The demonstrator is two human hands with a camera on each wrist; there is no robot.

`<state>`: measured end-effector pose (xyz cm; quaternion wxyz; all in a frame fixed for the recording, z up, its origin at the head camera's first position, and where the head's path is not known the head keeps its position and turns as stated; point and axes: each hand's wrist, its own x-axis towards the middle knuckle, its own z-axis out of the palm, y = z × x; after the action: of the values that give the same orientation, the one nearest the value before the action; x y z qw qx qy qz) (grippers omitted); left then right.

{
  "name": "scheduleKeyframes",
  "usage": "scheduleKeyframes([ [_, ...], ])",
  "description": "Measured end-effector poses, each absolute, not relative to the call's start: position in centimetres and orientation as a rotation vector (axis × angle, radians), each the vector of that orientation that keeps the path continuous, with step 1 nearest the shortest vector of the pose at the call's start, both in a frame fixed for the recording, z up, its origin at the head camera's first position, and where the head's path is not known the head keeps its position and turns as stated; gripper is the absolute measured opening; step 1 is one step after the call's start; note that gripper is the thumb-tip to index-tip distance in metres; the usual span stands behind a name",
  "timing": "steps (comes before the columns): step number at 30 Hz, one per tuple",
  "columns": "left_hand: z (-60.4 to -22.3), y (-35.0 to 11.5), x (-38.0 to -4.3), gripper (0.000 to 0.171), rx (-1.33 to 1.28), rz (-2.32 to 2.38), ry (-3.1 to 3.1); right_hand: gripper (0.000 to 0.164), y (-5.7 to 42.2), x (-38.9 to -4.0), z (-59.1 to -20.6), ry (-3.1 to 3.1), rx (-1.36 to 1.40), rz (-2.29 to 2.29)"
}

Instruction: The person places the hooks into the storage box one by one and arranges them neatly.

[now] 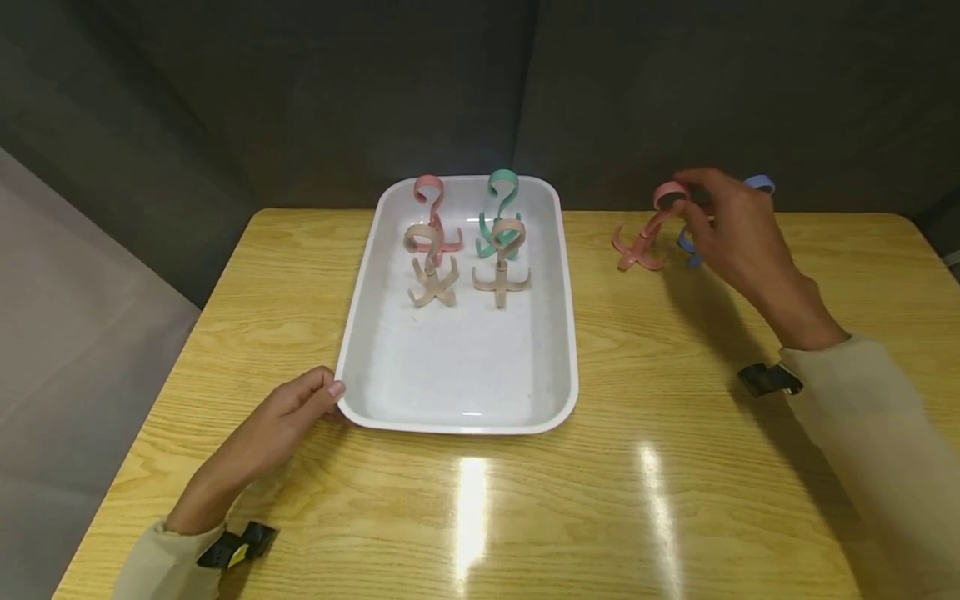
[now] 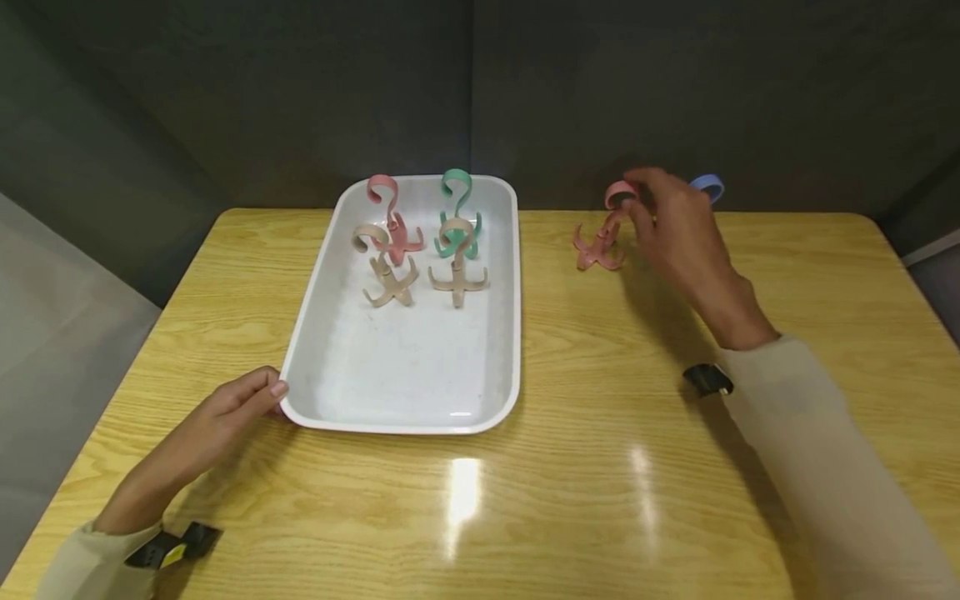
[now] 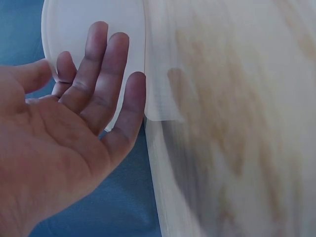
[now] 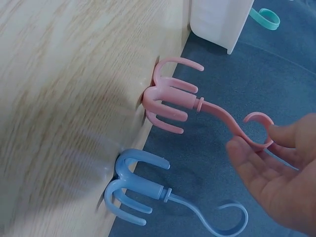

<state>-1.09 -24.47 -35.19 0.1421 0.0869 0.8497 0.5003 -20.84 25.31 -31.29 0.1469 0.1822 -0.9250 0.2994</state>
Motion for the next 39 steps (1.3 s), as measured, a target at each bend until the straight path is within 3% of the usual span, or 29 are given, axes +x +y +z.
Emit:
scheduleKeyframes([
  [39, -35.23, -24.54, -1.12, 0.032, 0.266, 1.445, 2.456, 0.029, 24.65, -20.4, -31.26, -2.544, 0.498, 0.868],
])
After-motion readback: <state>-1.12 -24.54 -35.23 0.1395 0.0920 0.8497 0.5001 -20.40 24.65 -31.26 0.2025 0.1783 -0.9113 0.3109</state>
